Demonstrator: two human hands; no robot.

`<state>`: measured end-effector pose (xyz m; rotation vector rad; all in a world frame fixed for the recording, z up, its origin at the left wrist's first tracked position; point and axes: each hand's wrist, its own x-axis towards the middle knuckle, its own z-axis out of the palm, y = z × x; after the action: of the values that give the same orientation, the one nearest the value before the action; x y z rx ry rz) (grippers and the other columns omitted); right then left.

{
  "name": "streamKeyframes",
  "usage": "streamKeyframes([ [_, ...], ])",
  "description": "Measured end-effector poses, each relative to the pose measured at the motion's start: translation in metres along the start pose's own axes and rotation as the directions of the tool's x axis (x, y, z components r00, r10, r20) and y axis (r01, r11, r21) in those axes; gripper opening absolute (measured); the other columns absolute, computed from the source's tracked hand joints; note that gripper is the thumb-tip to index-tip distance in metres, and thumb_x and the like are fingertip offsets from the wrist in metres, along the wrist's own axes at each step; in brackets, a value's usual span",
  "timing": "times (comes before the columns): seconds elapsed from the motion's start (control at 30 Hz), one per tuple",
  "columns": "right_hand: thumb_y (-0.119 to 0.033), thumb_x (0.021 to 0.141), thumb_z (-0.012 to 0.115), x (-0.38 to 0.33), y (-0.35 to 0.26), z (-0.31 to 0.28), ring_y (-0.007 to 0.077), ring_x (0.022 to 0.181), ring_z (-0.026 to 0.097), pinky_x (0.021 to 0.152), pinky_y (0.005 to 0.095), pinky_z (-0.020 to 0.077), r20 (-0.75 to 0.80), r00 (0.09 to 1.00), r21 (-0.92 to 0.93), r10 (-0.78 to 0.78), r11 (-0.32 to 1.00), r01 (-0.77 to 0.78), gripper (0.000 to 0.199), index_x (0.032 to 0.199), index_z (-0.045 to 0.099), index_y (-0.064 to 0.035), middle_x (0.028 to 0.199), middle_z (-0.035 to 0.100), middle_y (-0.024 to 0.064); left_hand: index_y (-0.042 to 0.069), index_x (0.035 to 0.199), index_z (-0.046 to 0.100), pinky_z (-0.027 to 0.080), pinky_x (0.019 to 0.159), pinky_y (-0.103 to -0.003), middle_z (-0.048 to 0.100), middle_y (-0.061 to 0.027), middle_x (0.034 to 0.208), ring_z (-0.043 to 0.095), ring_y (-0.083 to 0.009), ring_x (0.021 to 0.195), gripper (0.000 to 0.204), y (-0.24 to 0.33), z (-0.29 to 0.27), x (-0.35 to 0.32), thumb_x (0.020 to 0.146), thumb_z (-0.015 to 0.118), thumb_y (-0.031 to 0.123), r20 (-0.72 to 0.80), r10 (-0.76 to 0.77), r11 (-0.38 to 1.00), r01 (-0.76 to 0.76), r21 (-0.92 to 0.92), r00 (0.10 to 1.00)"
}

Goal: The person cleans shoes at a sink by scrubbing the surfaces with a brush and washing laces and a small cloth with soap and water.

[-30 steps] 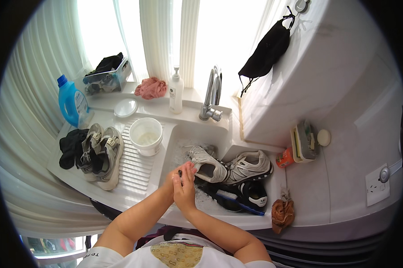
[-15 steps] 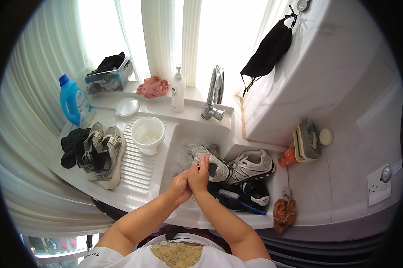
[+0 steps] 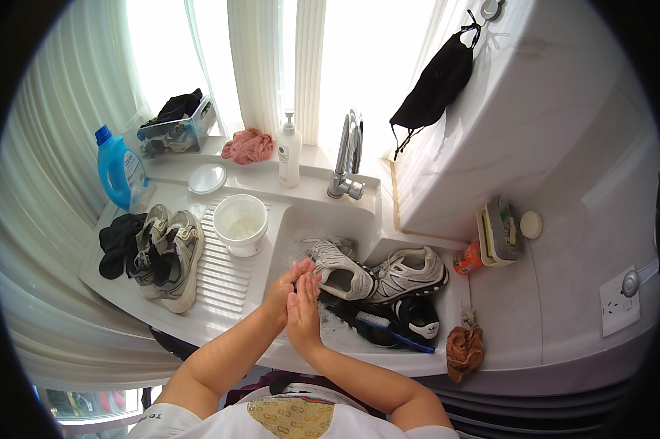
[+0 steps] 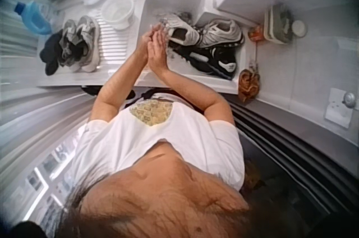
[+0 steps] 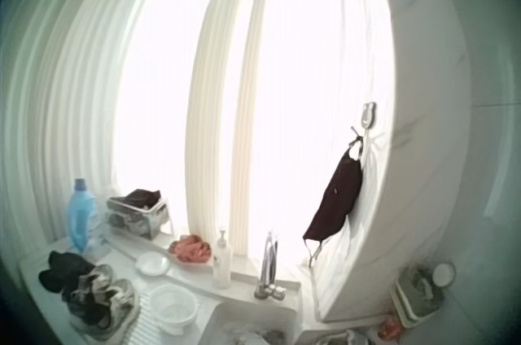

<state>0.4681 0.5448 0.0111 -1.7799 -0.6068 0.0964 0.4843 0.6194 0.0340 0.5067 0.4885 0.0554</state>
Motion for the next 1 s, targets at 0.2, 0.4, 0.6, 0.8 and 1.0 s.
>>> streamKeyframes([
  [0.2, -0.032, 0.091, 0.040, 0.054, 0.026, -0.020, 0.0374, 0.136, 0.007, 0.103, 0.0599, 0.0037, -0.151, 0.987, -0.331, 0.062, 0.937, -0.109, 0.061, 0.141, 0.016, -0.0067, 0.146, 0.010, 0.0209, 0.005, 0.117, 0.046, 0.041, 0.090, -0.032, 0.050, -0.0092, 0.115, 0.050, -0.0205, 0.104, 0.039, -0.015, 0.015, -0.014, 0.095, 0.039, 0.036, 0.135, 0.067, 0.993, -0.080, 0.092, 0.989],
  [0.4, -0.025, 0.095, 0.037, 0.050, 0.028, -0.020, 0.0367, 0.130, 0.020, 0.105, 0.0467, 0.0176, -0.315, 0.948, -0.044, -0.041, 0.999, 0.028, 0.048, 0.135, 0.029, -0.0009, 0.140, 0.022, 0.0213, 0.009, 0.076, 0.052, 0.042, 0.052, -0.024, 0.053, 0.0009, 0.066, 0.051, -0.0106, 0.059, 0.034, -0.008, 0.010, 0.000, 0.091, 0.049, 0.039, -0.076, 0.251, 0.941, -0.225, 0.252, 0.965],
  [0.6, -0.021, 0.095, 0.037, 0.052, 0.040, -0.047, 0.0334, 0.119, 0.037, 0.101, 0.0402, 0.0270, -0.374, 0.927, -0.044, 0.003, 0.999, -0.021, 0.035, 0.121, 0.043, 0.0019, 0.126, 0.043, 0.0204, 0.015, 0.065, 0.037, 0.027, 0.037, -0.027, 0.037, 0.0006, 0.054, 0.035, -0.0132, 0.042, 0.040, 0.009, 0.022, -0.006, 0.090, 0.047, 0.045, -0.177, 0.087, 0.971, -0.044, 0.234, 0.980],
  [0.8, -0.026, 0.095, 0.039, 0.048, 0.052, -0.047, 0.0235, 0.099, 0.054, 0.086, 0.0333, 0.0422, -0.252, 0.949, 0.280, 0.188, 0.953, -0.114, 0.035, 0.112, 0.052, 0.0024, 0.105, 0.058, 0.0138, 0.015, 0.063, 0.033, 0.021, 0.036, -0.028, 0.033, 0.0000, 0.049, 0.029, -0.0137, 0.038, 0.043, 0.006, 0.015, 0.000, 0.091, 0.041, 0.047, -0.193, 0.069, 0.955, -0.009, 0.296, 0.979],
  [1.0, -0.034, 0.090, 0.051, 0.049, 0.021, -0.050, 0.0161, 0.095, 0.052, 0.079, 0.0323, 0.0454, 0.452, 0.693, 0.442, 0.562, 0.534, -0.721, 0.039, 0.117, 0.051, -0.0069, 0.108, 0.055, 0.0102, 0.010, 0.085, 0.055, 0.046, 0.062, -0.037, 0.056, -0.0098, 0.078, 0.056, -0.0242, 0.069, 0.055, -0.005, -0.037, 0.026, 0.087, 0.035, 0.061, -0.156, 0.131, 0.881, -0.043, 0.471, 0.979],
])
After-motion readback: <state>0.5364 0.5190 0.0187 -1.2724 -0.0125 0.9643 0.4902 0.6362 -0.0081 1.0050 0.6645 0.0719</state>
